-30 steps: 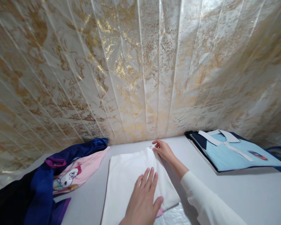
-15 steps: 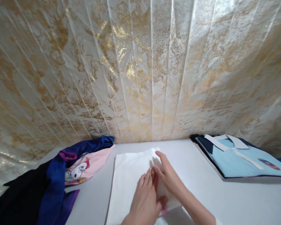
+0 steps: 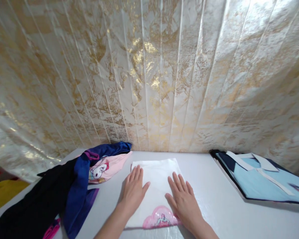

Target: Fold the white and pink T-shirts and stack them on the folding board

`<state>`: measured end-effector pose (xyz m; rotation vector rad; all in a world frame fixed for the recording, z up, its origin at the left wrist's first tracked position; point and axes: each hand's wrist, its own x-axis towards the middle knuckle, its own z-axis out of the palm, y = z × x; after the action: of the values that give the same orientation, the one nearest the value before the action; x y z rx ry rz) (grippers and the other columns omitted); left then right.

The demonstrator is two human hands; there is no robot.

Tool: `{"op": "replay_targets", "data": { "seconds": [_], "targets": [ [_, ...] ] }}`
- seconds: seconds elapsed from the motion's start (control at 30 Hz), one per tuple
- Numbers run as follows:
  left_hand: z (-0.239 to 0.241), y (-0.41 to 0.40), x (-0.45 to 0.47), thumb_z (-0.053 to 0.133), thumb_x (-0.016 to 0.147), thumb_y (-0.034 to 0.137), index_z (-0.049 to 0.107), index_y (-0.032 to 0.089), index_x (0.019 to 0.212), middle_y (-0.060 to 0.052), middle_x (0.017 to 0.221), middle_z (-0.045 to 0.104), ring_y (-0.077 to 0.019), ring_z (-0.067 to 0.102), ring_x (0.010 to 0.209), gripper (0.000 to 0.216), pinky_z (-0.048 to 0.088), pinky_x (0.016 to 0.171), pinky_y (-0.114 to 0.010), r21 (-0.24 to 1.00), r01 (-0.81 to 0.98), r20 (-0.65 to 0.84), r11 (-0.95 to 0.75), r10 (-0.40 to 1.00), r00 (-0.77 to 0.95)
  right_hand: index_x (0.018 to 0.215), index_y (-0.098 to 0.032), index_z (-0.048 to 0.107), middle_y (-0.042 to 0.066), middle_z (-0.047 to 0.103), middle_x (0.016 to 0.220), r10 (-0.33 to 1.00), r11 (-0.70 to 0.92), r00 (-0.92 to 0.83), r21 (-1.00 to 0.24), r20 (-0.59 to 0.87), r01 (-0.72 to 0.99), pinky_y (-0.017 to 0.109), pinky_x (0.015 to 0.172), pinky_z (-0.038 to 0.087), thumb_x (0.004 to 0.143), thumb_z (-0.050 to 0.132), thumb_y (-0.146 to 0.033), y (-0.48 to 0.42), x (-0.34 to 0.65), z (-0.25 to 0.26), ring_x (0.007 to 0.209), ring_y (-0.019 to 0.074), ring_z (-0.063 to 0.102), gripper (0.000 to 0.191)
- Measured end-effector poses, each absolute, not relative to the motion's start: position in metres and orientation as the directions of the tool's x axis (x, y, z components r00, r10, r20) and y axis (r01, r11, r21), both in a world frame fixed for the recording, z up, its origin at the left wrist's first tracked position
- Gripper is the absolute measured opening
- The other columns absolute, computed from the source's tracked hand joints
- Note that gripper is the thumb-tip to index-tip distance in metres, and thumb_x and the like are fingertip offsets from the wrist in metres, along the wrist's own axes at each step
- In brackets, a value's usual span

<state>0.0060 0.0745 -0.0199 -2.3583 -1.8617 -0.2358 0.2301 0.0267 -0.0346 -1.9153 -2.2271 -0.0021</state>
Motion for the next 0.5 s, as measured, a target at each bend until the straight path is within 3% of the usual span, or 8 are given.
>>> {"op": "replay_targets", "data": {
  "seconds": [0.17, 0.33, 0.5],
  "targets": [
    [0.0, 0.107, -0.011, 0.041, 0.097, 0.025, 0.043, 0.008, 0.14, -0.022, 0.148, 0.04, -0.0325, 0.044, 0.132, 0.047, 0.037, 0.103, -0.046, 0.019, 0.996, 0.237, -0.086, 0.968, 0.079, 0.145, -0.022, 0.043, 0.008, 0.026, 0.156, 0.971, 0.178, -0.154, -0.124, 0.18, 0.976, 0.053, 0.112, 0.029, 0.094, 0.044, -0.044, 0.027, 0.231, -0.04, 0.143, 0.0314, 0.025, 0.055],
    [0.003, 0.128, -0.018, 0.046, 0.095, 0.02, 0.053, 0.013, 0.126, -0.016, 0.115, 0.067, -0.0264, 0.061, 0.109, 0.033, 0.045, 0.089, -0.037, 0.074, 0.997, 0.229, 0.014, 0.973, -0.031, 0.144, -0.02, 0.045, 0.01, 0.028, 0.155, 0.953, 0.213, -0.178, -0.127, 0.245, 0.969, 0.051, 0.113, 0.03, 0.094, 0.046, -0.043, 0.028, 0.234, -0.045, 0.143, 0.0309, 0.026, 0.055],
    [0.002, 0.141, -0.016, 0.046, 0.092, 0.011, 0.056, 0.015, 0.115, -0.01, 0.098, 0.071, -0.0228, 0.066, 0.096, 0.026, 0.046, 0.082, -0.033, 0.112, 0.992, 0.212, 0.048, 0.975, -0.071, 0.146, -0.014, 0.042, 0.012, 0.026, 0.155, 0.962, 0.204, -0.176, -0.121, 0.209, 0.972, 0.048, 0.114, 0.029, 0.094, 0.044, -0.046, 0.029, 0.233, -0.044, 0.144, 0.0303, 0.025, 0.06]
  ]
}}
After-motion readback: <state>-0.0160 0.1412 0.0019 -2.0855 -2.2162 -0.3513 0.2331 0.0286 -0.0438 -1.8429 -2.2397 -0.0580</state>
